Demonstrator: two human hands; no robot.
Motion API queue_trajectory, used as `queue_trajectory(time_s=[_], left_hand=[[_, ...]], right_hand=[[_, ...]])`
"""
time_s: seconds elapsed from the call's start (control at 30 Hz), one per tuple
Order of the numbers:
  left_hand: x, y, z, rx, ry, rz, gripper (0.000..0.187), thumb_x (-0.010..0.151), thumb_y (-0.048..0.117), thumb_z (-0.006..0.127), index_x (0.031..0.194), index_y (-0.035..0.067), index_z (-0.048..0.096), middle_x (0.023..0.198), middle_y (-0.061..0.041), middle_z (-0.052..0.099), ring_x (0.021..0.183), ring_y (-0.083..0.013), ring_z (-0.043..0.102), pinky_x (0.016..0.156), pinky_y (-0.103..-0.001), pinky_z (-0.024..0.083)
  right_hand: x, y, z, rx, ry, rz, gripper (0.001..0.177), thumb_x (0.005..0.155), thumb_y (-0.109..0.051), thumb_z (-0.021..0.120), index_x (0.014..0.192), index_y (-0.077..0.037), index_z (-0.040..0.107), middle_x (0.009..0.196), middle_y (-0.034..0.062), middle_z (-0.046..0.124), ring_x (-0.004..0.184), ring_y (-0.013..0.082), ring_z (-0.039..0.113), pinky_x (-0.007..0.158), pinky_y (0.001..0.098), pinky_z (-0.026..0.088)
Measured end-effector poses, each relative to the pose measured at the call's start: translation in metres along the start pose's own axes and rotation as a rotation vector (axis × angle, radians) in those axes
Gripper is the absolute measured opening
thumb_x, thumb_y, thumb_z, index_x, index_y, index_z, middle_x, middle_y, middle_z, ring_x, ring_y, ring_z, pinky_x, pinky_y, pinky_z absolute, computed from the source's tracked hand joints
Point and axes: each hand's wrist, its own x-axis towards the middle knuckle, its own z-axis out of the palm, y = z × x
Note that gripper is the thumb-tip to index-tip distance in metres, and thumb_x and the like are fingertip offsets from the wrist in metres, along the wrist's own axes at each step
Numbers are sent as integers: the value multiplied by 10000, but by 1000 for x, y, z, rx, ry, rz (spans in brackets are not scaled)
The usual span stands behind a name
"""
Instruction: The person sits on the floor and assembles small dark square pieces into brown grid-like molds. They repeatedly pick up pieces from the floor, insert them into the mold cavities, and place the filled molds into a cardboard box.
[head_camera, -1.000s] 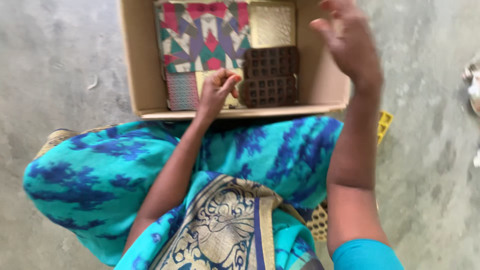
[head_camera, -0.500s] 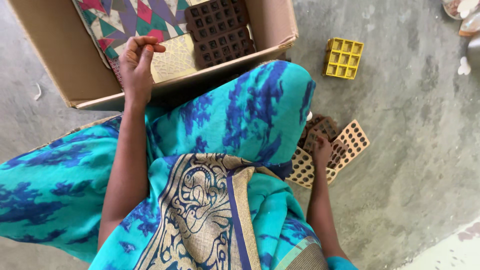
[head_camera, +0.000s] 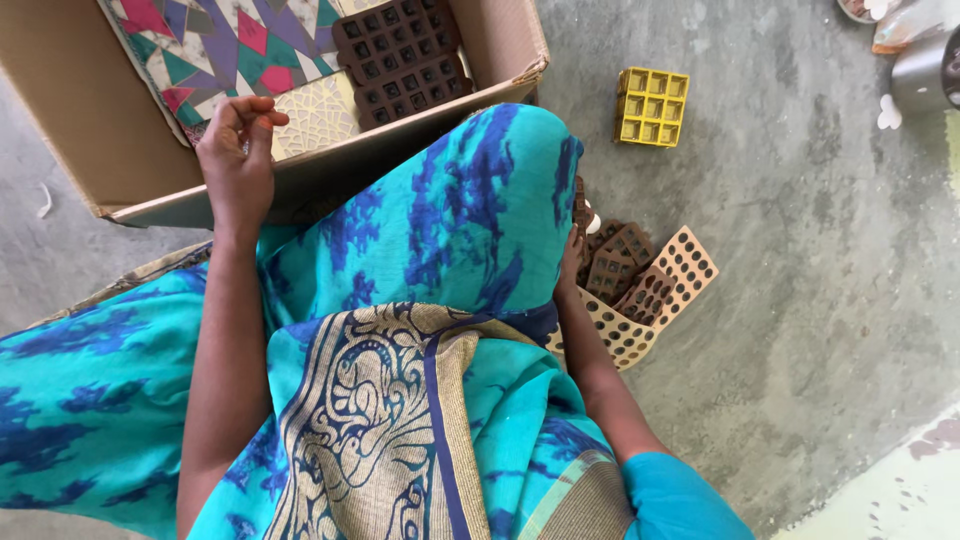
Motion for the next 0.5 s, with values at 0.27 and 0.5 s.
queue_trajectory(time_s=[0.27,0.5], left_hand=[[1,0,-1,-18,-8,33,114,1112,-12,566,1200,-24,636,1066,-81,747,1015,-107,688,915,-249,531],[2,2,-1,-10,-11,15,117,1106,-7,567,1201,-21,635,1058,-80,753,1014,-110,688,937,-260,525]], right_hand=[[39,54,-84,317,117,19,276,897,-51,596,1140,-11,720,1029,177,717,947,301,706,845,428,556],[52,77,-125,1073,-42,481,363,904,46,425,1213,24,614,1030,63,664,880,160,616,825,329,539]])
